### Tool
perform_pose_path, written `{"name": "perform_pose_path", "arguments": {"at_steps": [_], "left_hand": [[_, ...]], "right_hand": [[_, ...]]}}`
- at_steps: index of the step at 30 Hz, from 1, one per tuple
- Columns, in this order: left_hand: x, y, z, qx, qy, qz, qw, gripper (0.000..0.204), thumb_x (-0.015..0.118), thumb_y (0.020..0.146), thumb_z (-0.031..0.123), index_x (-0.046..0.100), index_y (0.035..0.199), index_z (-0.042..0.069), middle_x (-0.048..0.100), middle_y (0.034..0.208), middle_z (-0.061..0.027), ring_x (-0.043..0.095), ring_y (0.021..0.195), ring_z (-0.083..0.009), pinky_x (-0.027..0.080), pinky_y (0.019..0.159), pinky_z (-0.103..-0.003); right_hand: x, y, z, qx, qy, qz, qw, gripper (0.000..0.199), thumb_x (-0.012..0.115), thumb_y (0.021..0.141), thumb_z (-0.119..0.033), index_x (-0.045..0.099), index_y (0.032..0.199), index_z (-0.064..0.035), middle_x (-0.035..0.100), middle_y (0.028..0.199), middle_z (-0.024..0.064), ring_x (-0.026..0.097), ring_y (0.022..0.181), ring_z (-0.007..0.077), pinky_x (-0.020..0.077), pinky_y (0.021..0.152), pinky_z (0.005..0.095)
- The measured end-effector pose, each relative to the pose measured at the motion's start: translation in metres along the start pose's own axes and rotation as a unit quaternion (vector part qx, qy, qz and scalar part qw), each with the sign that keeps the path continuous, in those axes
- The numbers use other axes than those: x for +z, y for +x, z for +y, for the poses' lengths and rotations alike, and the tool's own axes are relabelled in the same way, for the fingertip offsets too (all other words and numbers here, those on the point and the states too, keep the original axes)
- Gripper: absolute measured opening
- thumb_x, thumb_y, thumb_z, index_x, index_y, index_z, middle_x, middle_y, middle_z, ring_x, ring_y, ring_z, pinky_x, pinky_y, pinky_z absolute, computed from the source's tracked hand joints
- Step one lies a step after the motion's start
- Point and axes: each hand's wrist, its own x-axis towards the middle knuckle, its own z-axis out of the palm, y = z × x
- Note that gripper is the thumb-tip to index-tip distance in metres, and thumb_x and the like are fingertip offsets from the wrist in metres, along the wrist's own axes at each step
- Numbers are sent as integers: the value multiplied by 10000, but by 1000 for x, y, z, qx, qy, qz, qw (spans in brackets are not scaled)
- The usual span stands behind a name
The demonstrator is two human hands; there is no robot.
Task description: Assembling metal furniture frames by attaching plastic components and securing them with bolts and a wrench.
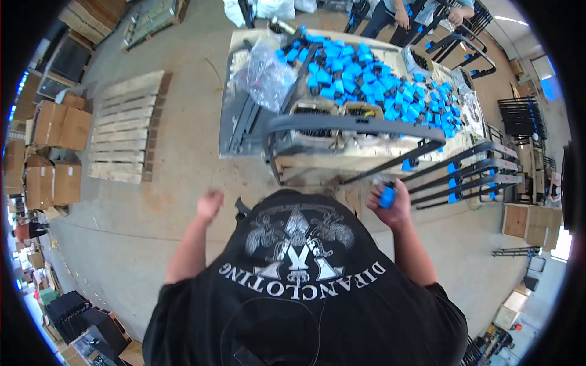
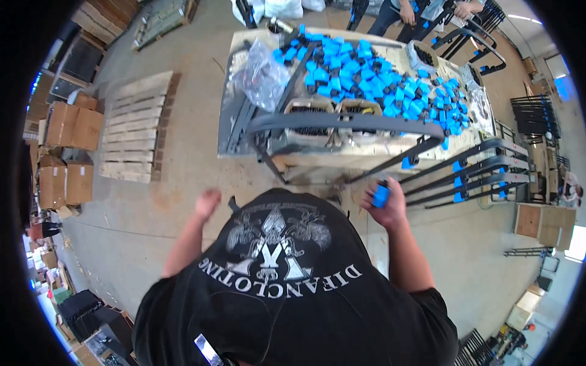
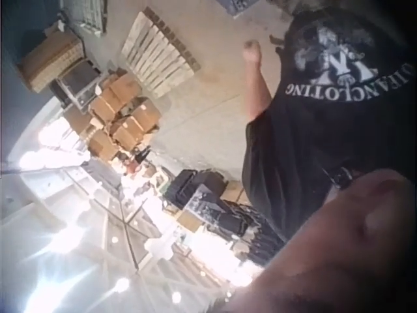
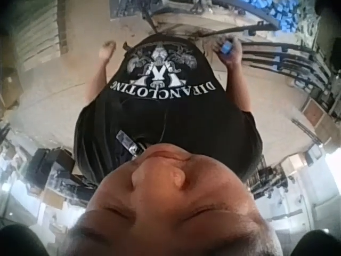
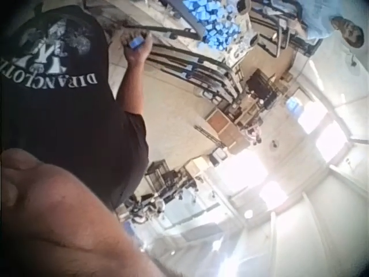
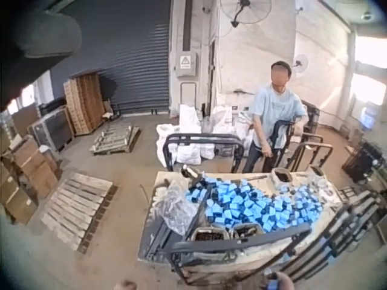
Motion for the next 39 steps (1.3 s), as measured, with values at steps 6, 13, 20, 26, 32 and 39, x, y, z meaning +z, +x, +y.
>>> {"name": "perform_pose_path", "arguments": {"at_steps": [6,13,20,26,32,39], "left_hand": [[-40,17,140,224,-170,-139,950,211,668,930,165,675,1059,-1,677,903,-23,608,834,-118,497,767,-287],[-5,-48,204,396,-46,-243,884,228,700,879,170,668,1026,-1,646,890,-92,626,840,-213,509,772,-348],[-10,-50,192,539,135,-58,829,410,778,760,267,679,1075,26,619,1051,-139,594,1034,-348,489,908,-440],[-11,-47,184,548,195,-49,812,396,729,789,271,664,1068,-3,652,1034,-164,624,1004,-349,509,883,-451],[-8,-40,174,545,304,-34,780,274,647,853,194,649,1040,-7,677,954,-157,663,902,-358,542,783,-459],[2,-11,145,375,22,-79,923,197,574,981,170,636,1064,3,673,898,-137,675,773,-238,537,679,-370]], "right_hand": [[76,62,87,86,-96,-165,978,272,606,889,-292,558,941,-30,435,761,24,402,686,169,349,649,334],[151,104,160,72,-30,-123,989,274,554,923,-320,602,956,-53,621,883,79,564,820,263,442,800,405],[174,104,187,76,44,-104,991,372,513,914,-374,618,987,-24,672,1078,154,613,1018,346,445,959,462],[178,115,207,59,25,-132,989,447,509,913,-360,643,1104,20,674,1107,144,609,1060,327,435,985,448],[180,122,225,53,-11,-101,993,402,492,917,-326,652,1093,-3,684,1078,120,617,1006,265,452,941,432],[130,142,226,28,-86,-29,995,327,603,883,-257,622,1109,-23,654,995,97,618,909,239,489,818,387]]}}
